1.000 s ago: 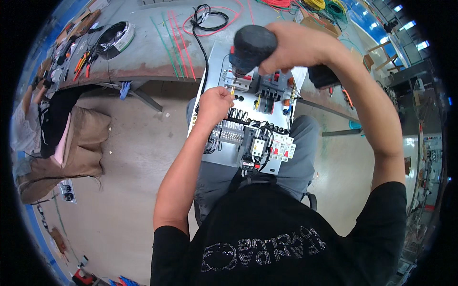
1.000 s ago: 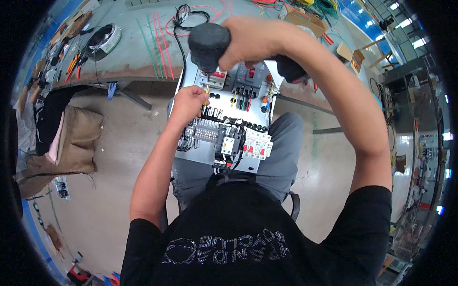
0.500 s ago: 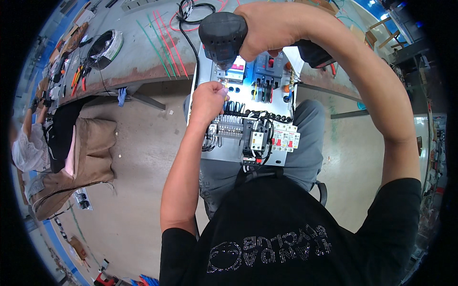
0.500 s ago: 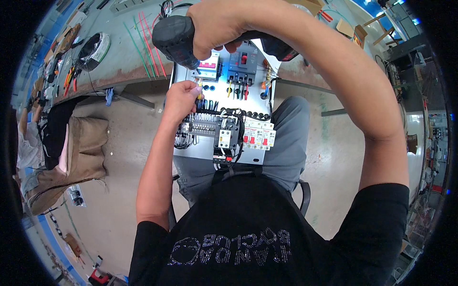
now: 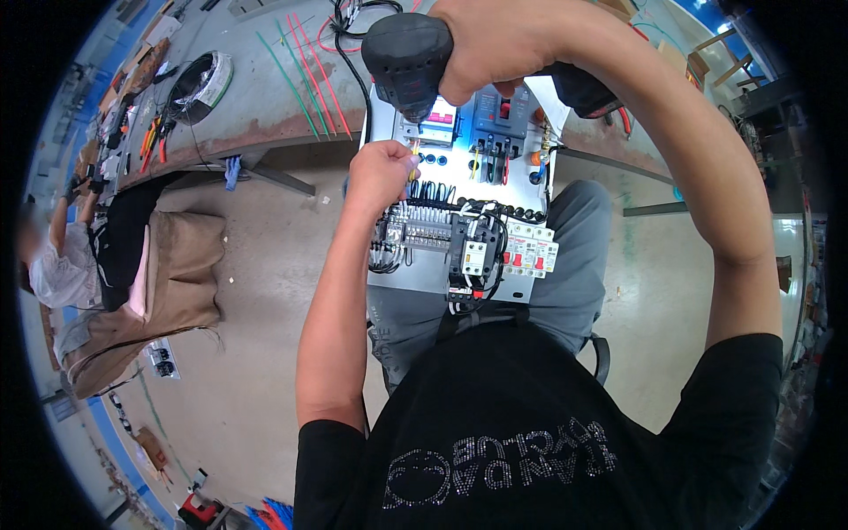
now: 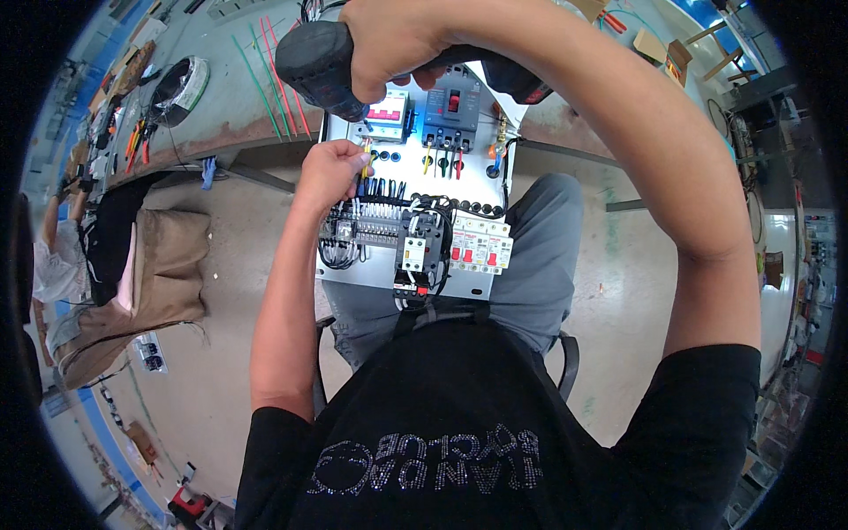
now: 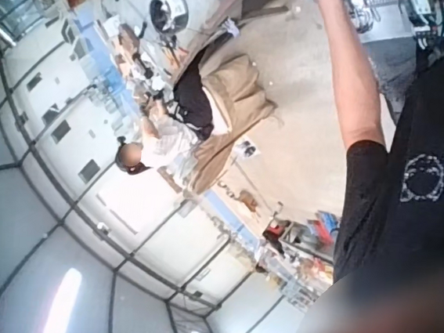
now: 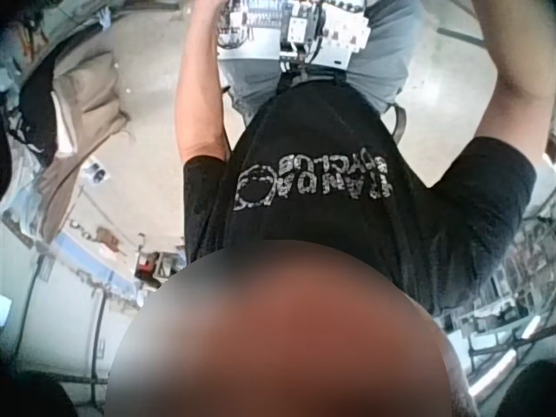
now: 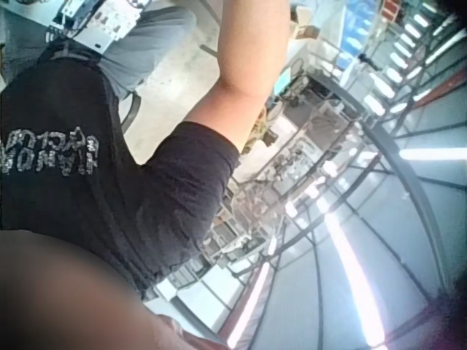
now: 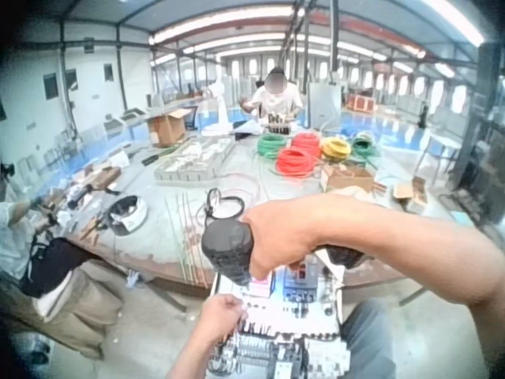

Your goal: The person assembles an electrical control panel by stripping wires, inserting them into terminal blocks, and tightening connections with a screwdriver and power drill. They handle multiple colored wires and organize components within the open panel box.

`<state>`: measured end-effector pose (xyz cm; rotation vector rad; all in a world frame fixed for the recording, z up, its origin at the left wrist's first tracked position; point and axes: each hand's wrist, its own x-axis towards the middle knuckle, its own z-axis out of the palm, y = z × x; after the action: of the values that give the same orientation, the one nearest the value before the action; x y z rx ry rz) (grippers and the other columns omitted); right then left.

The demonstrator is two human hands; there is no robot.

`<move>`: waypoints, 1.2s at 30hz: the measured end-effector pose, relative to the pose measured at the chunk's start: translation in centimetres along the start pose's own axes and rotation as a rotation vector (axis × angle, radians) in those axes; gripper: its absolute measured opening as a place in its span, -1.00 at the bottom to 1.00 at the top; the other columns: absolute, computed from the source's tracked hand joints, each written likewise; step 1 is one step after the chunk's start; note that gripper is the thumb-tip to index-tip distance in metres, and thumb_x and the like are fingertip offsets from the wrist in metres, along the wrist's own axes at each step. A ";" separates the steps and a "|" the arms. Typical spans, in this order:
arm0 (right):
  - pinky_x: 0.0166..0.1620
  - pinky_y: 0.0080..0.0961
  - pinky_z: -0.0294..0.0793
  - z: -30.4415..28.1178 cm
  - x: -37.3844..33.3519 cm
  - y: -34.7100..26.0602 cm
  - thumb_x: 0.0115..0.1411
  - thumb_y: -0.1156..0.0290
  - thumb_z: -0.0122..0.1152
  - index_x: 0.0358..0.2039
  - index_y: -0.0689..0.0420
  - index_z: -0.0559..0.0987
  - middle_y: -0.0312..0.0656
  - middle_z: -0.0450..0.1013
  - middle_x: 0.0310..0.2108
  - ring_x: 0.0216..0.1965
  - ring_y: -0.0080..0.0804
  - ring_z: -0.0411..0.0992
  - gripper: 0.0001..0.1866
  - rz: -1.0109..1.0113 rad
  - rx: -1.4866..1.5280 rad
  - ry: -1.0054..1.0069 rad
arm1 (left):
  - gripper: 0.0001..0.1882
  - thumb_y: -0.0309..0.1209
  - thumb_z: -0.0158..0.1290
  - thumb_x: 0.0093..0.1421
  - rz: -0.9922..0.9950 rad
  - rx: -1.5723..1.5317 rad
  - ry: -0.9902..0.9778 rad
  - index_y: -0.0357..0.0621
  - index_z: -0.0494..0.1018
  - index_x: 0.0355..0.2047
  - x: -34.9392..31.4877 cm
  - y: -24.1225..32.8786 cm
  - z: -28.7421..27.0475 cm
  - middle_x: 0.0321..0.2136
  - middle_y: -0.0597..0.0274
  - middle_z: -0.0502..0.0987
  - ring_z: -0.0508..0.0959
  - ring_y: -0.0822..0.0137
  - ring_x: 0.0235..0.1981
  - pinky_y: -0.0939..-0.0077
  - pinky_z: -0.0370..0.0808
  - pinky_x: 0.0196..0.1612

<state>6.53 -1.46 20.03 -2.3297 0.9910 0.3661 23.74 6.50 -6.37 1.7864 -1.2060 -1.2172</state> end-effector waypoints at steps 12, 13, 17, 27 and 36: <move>-0.38 -0.34 0.61 -0.4 0.8 1.7 -0.05 0.33 0.47 -0.18 0.21 0.69 -0.08 0.62 -0.40 -0.45 -0.28 0.57 -0.61 -0.132 0.104 -0.095 | -0.85 -0.43 0.23 0.26 -0.047 0.050 0.003 -0.29 0.67 -0.28 -0.2 0.7 0.6 -0.50 0.19 0.70 0.57 0.45 -0.71 0.50 0.51 -0.61; -0.39 -0.35 0.61 -0.3 0.8 1.5 -0.04 0.33 0.47 -0.18 0.22 0.69 -0.08 0.62 -0.40 -0.46 -0.29 0.56 -0.61 -0.112 0.090 -0.087 | -0.85 -0.43 0.23 0.26 -0.044 0.046 0.007 -0.29 0.67 -0.28 -0.3 0.8 0.6 -0.50 0.18 0.70 0.57 0.46 -0.70 0.50 0.51 -0.61; -0.41 -0.36 0.61 0.3 0.6 0.4 -0.03 0.33 0.47 -0.17 0.21 0.69 -0.08 0.62 -0.39 -0.49 -0.30 0.56 -0.61 -0.046 0.019 -0.023 | -0.86 -0.44 0.22 0.27 -0.075 0.065 -0.002 -0.28 0.67 -0.28 -0.2 0.9 0.4 -0.49 0.18 0.70 0.58 0.45 -0.70 0.49 0.52 -0.61; -0.45 -0.35 0.56 0.3 0.9 -0.2 -0.02 0.34 0.44 -0.30 0.31 0.70 -0.05 0.60 -0.49 -0.56 -0.28 0.55 -0.68 0.016 -0.008 -0.011 | -0.79 -0.33 0.19 0.32 -0.095 0.041 -0.015 -0.27 0.64 -0.29 -0.1 0.9 0.5 -0.46 0.20 0.70 0.57 0.46 -0.68 0.52 0.53 -0.61; -0.46 -0.32 0.56 -0.2 0.4 2.8 0.01 0.33 0.41 -0.40 0.34 0.66 -0.07 0.57 -0.50 -0.55 -0.30 0.55 -0.71 -0.155 0.132 -0.055 | -0.68 -0.22 0.26 0.29 -0.009 0.122 0.076 -0.28 0.68 -0.37 0.3 -0.1 0.8 -0.56 0.22 0.62 0.54 0.44 -0.59 0.43 0.48 -0.44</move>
<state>4.79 -3.37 18.95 -2.2471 0.7783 0.2923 23.03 6.27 -6.87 1.9105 -1.2527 -1.0906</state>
